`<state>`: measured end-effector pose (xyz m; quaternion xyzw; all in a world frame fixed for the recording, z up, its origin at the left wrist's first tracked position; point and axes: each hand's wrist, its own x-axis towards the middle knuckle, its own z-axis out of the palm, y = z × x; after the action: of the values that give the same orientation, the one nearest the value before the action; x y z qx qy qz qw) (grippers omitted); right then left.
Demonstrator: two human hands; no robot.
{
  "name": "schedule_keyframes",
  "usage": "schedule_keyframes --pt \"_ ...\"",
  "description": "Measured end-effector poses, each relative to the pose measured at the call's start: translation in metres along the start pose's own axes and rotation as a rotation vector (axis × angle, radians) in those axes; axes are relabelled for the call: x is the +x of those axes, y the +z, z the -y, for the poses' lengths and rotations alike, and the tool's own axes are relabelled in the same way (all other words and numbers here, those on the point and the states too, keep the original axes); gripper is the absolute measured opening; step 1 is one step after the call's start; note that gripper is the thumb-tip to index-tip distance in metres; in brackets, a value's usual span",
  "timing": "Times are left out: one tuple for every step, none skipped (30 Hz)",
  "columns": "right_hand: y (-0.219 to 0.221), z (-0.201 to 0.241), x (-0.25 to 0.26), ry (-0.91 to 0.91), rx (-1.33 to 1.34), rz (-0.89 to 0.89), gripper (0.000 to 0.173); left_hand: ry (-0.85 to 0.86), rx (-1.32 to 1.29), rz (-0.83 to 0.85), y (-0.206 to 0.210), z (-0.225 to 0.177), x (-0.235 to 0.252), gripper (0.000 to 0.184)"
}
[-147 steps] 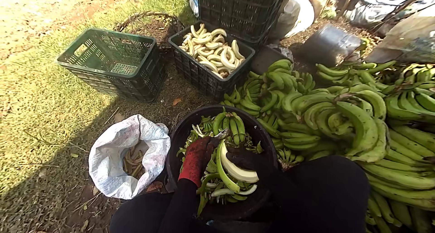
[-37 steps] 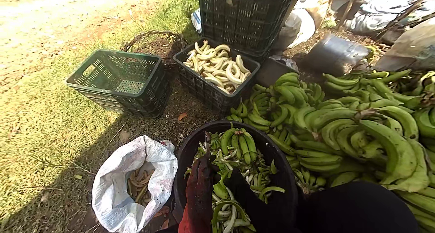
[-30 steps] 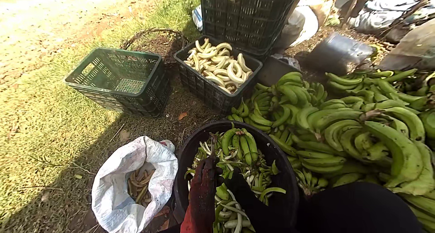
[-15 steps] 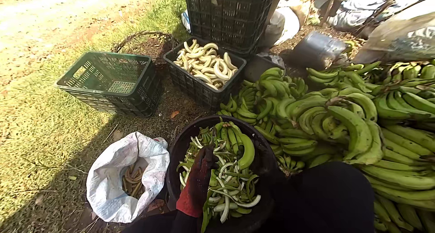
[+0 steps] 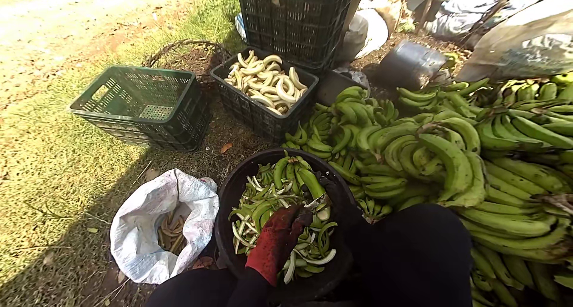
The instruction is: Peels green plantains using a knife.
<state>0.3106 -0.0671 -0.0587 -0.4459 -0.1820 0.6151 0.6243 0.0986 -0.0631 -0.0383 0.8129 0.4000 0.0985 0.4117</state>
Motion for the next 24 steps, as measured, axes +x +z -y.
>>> schedule_keyframes --pt "0.007 0.003 -0.004 0.006 0.011 -0.011 0.046 -0.024 -0.051 0.014 0.002 0.002 0.000 0.047" --pt "0.012 0.004 -0.006 -0.005 0.013 0.003 0.047 -0.048 -0.102 0.028 0.003 0.003 0.000 0.047" --pt "0.013 0.002 -0.006 -0.015 0.013 0.021 0.050 -0.068 -0.147 0.042 0.002 0.003 -0.001 0.047" --pt "0.013 0.000 -0.006 -0.019 0.023 0.033 0.051 -0.081 -0.181 0.054 0.001 0.003 -0.003 0.047" --pt "0.016 0.001 -0.009 -0.011 0.038 0.019 0.051 -0.087 -0.204 0.054 0.000 0.003 -0.005 0.047" --pt "0.021 0.004 -0.013 -0.002 0.049 -0.014 0.051 -0.090 -0.219 0.048 0.000 0.002 -0.007 0.047" --pt "0.024 0.006 -0.015 0.003 0.051 -0.041 0.052 -0.093 -0.223 0.039 0.000 0.003 -0.009 0.047" --pt "0.025 0.007 -0.014 0.001 0.040 -0.060 0.051 -0.097 -0.211 0.033 0.000 0.004 -0.010 0.047" --pt "0.025 0.007 -0.013 0.006 0.024 -0.072 0.051 -0.103 -0.186 0.030 0.000 0.007 -0.010 0.047" --pt "0.027 0.007 -0.013 0.017 0.016 -0.079 0.050 -0.100 -0.162 0.028 -0.001 0.010 -0.009 0.047" --pt "0.031 0.009 -0.014 0.027 0.015 -0.087 0.050 -0.091 -0.143 0.022 0.000 0.012 -0.008 0.047" --pt "0.034 0.009 -0.016 0.036 0.022 -0.080 0.049 -0.084 -0.120 0.012 0.000 0.013 -0.007 0.046" --pt "0.037 0.007 -0.020 0.036 0.022 -0.059 0.049 -0.092 -0.081 0.000 0.000 0.013 -0.005 0.045" --pt "0.039 0.003 -0.023 0.027 0.012 -0.038 0.049 -0.117 -0.022 -0.015 -0.002 0.012 -0.003 0.043" --pt "0.041 -0.002 -0.027 0.013 -0.027 -0.034 0.047 -0.156 0.052 -0.043 -0.004 0.012 0.001 0.044" --pt "0.042 -0.008 -0.031 0.011 -0.108 -0.041 0.045 -0.204 0.137 -0.093 -0.007 0.012 0.005 0.047" --pt "0.045 -0.014 -0.035 0.048 -0.187 -0.057 0.044 -0.248 0.211 -0.170 -0.010 0.013 0.010 0.049" --pt "0.047 -0.026 -0.032 0.131 -0.186 -0.079 0.046 -0.289 0.268 -0.262 -0.015 0.015 0.015 0.051" --pt "0.044 -0.040 -0.028 0.222 -0.148 -0.041 0.053 -0.328 0.299 -0.347 -0.021 0.018 0.019 0.052" --pt "0.041 -0.051 -0.027 0.300 -0.137 -0.031 0.058 -0.372 0.303 -0.401 -0.029 0.021 0.024 0.054" --pt "0.041 -0.056 -0.031 0.342 -0.155 -0.055 0.059 -0.404 0.276 -0.440 -0.036 0.024 0.027 0.055" --pt "0.038 -0.059 -0.034 0.362 -0.160 -0.053 0.059 -0.402 0.237 -0.455 -0.042 0.026 0.028 0.053" --pt "0.032 -0.064 -0.031 0.363 -0.111 -0.035 0.059 -0.370 0.183 -0.441 -0.045 0.024 0.026 0.051" --pt "0.024 -0.066 -0.026 0.325 -0.050 -0.017 0.056 -0.326 0.117 -0.399 -0.044 0.021 0.021 0.049"
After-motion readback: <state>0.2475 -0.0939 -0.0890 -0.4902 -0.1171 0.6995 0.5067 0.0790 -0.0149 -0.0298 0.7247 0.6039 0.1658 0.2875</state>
